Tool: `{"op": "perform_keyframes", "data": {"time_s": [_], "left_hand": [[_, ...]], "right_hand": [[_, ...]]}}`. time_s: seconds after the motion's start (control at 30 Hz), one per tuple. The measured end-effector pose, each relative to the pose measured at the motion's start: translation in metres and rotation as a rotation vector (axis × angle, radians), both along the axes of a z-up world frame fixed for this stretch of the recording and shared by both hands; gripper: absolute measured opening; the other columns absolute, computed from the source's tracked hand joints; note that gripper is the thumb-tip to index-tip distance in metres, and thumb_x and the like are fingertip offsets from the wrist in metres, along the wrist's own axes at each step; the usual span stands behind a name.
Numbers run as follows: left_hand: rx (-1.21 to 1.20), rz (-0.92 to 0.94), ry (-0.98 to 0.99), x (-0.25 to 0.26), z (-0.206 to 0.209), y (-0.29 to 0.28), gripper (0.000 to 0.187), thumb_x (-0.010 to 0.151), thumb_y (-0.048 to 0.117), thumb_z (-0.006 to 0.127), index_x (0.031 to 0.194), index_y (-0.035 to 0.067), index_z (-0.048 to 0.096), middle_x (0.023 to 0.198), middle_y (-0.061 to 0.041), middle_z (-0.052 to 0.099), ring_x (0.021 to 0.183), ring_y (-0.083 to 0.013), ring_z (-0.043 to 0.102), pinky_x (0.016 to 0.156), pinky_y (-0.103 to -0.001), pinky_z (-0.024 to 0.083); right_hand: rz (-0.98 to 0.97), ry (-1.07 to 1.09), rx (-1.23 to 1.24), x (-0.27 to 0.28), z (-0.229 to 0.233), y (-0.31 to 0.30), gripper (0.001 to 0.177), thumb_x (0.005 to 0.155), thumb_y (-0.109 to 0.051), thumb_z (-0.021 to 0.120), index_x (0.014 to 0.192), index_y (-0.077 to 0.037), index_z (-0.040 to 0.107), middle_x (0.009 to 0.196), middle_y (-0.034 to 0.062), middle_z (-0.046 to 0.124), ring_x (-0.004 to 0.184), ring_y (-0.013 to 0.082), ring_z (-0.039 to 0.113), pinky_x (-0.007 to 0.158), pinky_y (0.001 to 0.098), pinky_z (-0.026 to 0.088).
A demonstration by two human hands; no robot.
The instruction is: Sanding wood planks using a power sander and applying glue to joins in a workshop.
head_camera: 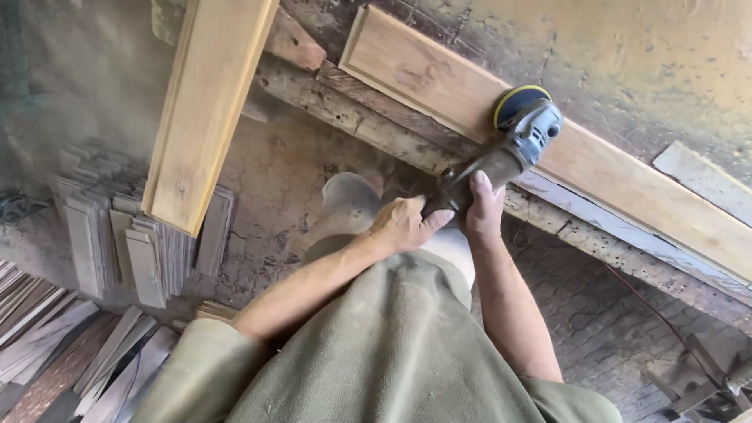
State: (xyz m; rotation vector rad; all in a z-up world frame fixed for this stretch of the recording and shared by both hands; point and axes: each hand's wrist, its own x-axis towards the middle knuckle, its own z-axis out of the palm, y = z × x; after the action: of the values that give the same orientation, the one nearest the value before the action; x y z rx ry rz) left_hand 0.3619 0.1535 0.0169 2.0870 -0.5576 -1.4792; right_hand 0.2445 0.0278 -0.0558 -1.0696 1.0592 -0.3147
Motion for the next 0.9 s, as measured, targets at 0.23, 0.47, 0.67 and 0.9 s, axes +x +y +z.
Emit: {"op": "perform_keyframes", "data": {"time_s": [0.23, 0.47, 0.67, 0.9], "left_hand": [[0.123, 0.27, -0.087, 0.041, -0.029, 0.073, 0.067, 0.092, 0.069, 0.054, 0.079, 0.005, 0.071, 0.071, -0.026, 0.07, 0.086, -0.0414, 0.076, 0.066, -0.048, 0.057], [0.067, 0.395, -0.122, 0.048, -0.017, 0.088, 0.059, 0.094, 0.064, 0.056, 0.084, 0.007, 0.069, 0.067, -0.02, 0.069, 0.076, -0.0353, 0.075, 0.062, -0.048, 0.056], [0.059, 0.27, 0.023, 0.039, -0.014, 0.078, 0.065, 0.095, 0.066, 0.054, 0.084, 0.004, 0.07, 0.076, -0.024, 0.071, 0.083, -0.0429, 0.074, 0.07, -0.05, 0.056], [0.128, 0.464, -0.203, 0.07, -0.004, 0.101, 0.058, 0.097, 0.057, 0.057, 0.082, 0.002, 0.069, 0.071, -0.024, 0.068, 0.078, -0.0413, 0.072, 0.066, -0.053, 0.05]], "right_hand": [[0.218, -0.174, 0.003, 0.144, 0.016, 0.054, 0.042, 0.088, -0.023, 0.082, 0.122, -0.008, 0.064, 0.104, 0.0063, 0.066, 0.096, 0.0168, 0.062, 0.093, 0.0458, 0.054], [0.213, -0.236, 0.093, 0.149, 0.011, 0.064, 0.045, 0.085, -0.023, 0.087, 0.119, -0.012, 0.06, 0.099, 0.0043, 0.069, 0.09, 0.0131, 0.062, 0.081, 0.0346, 0.056], [0.172, -0.123, 0.094, 0.095, -0.003, 0.054, 0.043, 0.089, -0.023, 0.083, 0.123, -0.009, 0.061, 0.102, 0.0064, 0.068, 0.091, 0.0139, 0.064, 0.081, 0.0373, 0.058], [0.284, -0.198, 0.078, 0.179, 0.003, 0.077, 0.054, 0.079, -0.032, 0.093, 0.118, -0.011, 0.061, 0.099, 0.0119, 0.07, 0.089, 0.0235, 0.066, 0.08, 0.0471, 0.057]]}}
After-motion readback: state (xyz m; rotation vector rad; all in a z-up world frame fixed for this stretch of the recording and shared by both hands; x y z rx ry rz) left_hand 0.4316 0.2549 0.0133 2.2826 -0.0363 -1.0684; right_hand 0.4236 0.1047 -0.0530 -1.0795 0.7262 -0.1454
